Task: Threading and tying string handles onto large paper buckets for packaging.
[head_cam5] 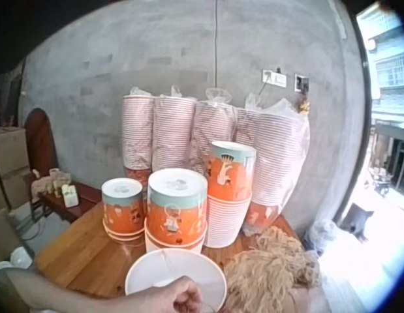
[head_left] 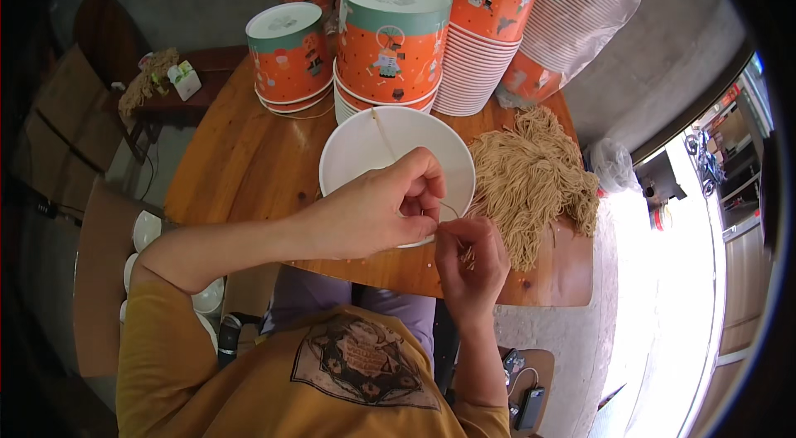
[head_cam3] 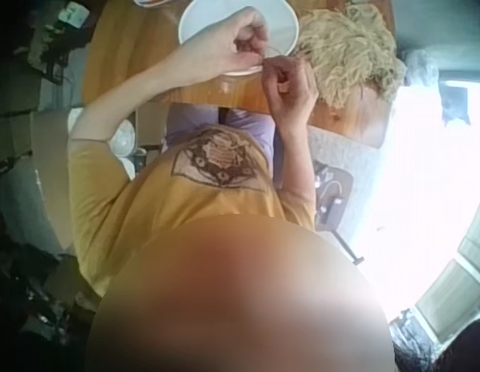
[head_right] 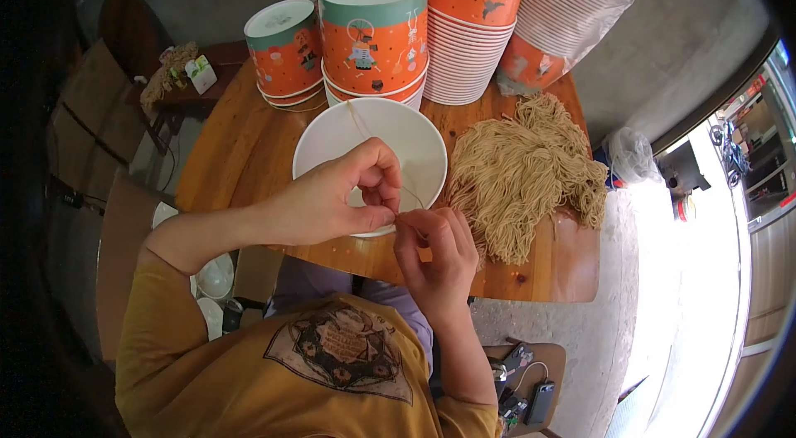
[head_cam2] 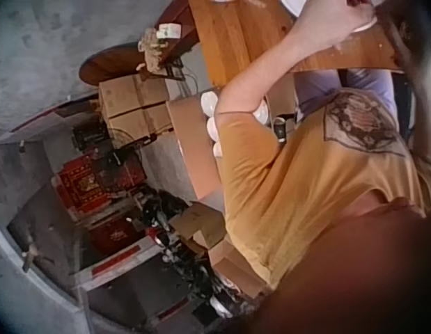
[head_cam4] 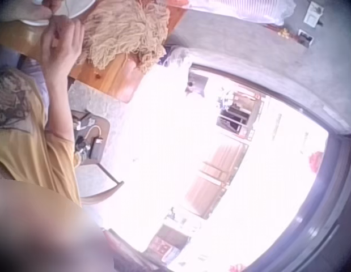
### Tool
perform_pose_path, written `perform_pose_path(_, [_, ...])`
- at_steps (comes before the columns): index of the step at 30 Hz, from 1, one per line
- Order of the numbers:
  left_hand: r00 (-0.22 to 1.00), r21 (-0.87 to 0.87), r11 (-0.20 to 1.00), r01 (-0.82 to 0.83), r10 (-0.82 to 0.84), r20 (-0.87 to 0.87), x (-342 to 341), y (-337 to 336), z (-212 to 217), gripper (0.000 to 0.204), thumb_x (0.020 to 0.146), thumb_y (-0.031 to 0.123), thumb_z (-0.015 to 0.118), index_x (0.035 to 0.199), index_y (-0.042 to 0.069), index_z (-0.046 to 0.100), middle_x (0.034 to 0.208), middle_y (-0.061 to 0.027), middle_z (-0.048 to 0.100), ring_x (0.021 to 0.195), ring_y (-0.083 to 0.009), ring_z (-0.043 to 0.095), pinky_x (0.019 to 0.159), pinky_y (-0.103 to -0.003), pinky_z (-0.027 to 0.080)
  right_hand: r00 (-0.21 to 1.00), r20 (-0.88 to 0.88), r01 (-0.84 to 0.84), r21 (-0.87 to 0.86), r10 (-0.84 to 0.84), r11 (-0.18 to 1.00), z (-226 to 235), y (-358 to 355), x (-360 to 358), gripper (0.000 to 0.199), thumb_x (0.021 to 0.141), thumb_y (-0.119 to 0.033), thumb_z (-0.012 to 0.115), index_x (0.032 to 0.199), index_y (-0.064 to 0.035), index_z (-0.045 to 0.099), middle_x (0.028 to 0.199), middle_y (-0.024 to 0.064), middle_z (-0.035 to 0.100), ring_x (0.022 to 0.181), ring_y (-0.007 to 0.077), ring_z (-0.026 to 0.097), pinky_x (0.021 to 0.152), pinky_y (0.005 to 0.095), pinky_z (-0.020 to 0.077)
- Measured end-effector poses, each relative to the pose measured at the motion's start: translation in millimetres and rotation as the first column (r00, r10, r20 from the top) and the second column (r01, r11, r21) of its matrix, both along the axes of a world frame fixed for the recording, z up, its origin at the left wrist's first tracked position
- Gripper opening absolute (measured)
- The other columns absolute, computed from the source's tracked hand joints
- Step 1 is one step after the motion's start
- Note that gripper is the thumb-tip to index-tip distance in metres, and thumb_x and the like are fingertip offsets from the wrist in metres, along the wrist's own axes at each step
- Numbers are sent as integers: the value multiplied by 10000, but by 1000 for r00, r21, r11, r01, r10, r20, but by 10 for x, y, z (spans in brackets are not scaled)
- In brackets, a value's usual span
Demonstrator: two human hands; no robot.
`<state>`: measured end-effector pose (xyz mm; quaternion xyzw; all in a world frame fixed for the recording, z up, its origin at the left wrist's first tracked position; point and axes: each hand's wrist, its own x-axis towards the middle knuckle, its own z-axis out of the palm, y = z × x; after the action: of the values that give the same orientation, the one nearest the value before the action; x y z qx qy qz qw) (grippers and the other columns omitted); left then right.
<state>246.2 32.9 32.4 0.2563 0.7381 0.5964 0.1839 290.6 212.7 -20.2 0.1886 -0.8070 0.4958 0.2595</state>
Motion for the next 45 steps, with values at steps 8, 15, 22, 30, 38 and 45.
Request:
perform_pose_path(8, [991,-168,986,25,-46,-123,30,-5,-24,350,878,13,619,1161,76,424,907,-37,572,841,-146,580,787,-302,488,1000,13,19,-35,-19,999,-73,-20,45,202,763,83,688,909,-37,617,731,49,574,604,150,533,532,262,438])
perform_pose_path(15, [934,-225,973,-54,-31,-357,38,-18,-53,105,877,88,587,953,22,559,911,-107,602,882,-272,618,768,-375,503,999,-11,35,-66,-36,997,-179,38,99,216,748,83,712,905,-38,626,722,49,572,599,139,533,526,247,422])
perform_pose_path(22, [927,-264,962,-69,-36,-373,59,-8,-22,91,860,109,594,894,24,594,909,-105,603,900,-278,610,785,-378,497,999,17,-45,-296,52,954,-291,74,94,205,775,79,692,941,-28,636,738,46,567,636,126,530,568,234,424])
perform_pose_path(30, [926,-252,964,-80,-23,-378,67,-3,-29,98,854,113,603,875,19,587,907,-112,608,891,-289,611,782,-387,495,996,81,31,55,-35,998,-65,1,118,340,752,-32,779,1058,-49,632,758,31,571,624,126,528,539,250,447])
perform_pose_path(38, [851,-210,972,-106,-21,-525,65,-19,-86,102,832,64,641,895,31,569,887,-97,577,881,-279,593,763,-382,490,984,-142,142,228,-111,963,61,9,106,235,736,29,733,893,-76,594,680,26,569,563,172,526,498,301,426])
perform_pose_path(45, [740,-165,973,-161,9,-672,51,-39,-135,122,825,18,605,882,37,498,876,-114,537,854,-338,541,759,-420,456,993,-61,110,189,-100,976,11,58,175,193,737,50,702,843,-64,589,676,41,562,559,198,521,502,310,428])
